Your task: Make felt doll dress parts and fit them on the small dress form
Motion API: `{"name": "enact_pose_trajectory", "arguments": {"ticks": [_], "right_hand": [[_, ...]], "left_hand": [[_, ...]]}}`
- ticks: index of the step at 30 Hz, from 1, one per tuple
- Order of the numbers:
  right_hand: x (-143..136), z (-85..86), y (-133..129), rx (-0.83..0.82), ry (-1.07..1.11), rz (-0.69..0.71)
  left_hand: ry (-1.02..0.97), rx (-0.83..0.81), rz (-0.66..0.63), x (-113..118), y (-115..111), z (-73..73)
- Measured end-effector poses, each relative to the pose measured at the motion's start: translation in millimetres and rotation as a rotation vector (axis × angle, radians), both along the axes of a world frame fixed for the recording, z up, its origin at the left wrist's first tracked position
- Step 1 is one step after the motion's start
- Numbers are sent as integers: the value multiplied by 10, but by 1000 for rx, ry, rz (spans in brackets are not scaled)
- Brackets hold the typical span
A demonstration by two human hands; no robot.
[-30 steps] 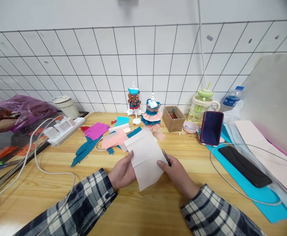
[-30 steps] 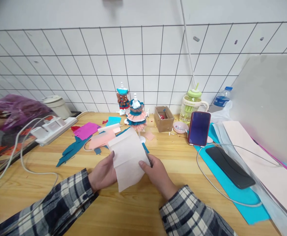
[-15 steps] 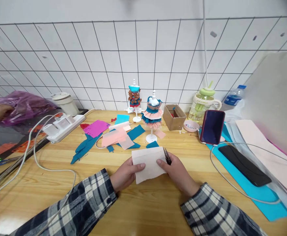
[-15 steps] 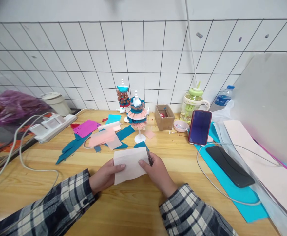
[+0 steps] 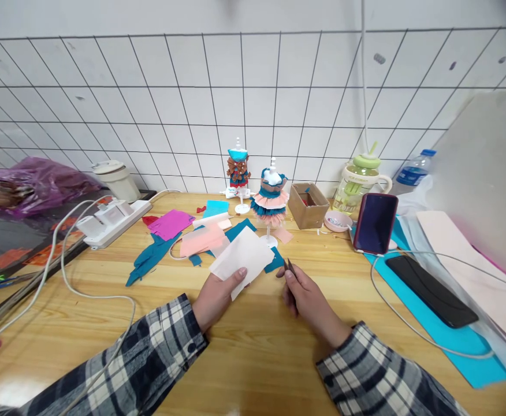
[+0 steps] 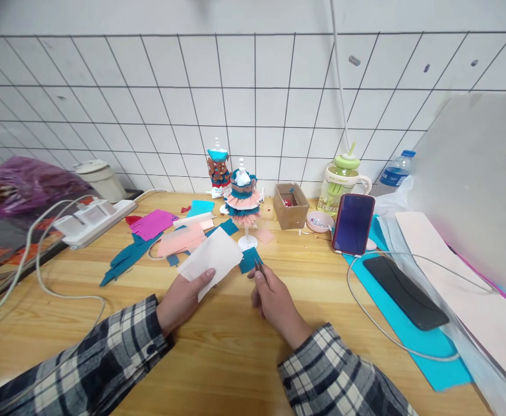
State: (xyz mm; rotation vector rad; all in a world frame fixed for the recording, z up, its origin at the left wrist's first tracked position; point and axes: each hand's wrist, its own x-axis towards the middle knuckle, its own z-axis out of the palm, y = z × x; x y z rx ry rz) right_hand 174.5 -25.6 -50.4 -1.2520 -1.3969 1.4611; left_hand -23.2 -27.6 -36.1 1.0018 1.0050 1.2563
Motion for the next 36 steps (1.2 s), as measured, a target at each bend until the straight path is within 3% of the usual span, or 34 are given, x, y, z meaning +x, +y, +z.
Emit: {"name": "enact_pose_trajectory", "arguments": {"ticks": [6, 11, 17, 24, 36], "right_hand": [[-56, 79, -142, -144, 101, 201], [-98, 38, -190, -99, 63, 322], [-83, 11, -179, -42, -10, 310], [-77, 28, -177, -89, -40, 270], [-67, -38, -163, -53, -122, 341]], "left_hand": [[166, 7, 11, -24, -4, -1], [253, 25, 27, 1, -6, 48], [364, 48, -2, -11, 16, 48], [475, 109, 90, -37, 56, -6], [700, 180, -9, -69, 54, -37]]}}
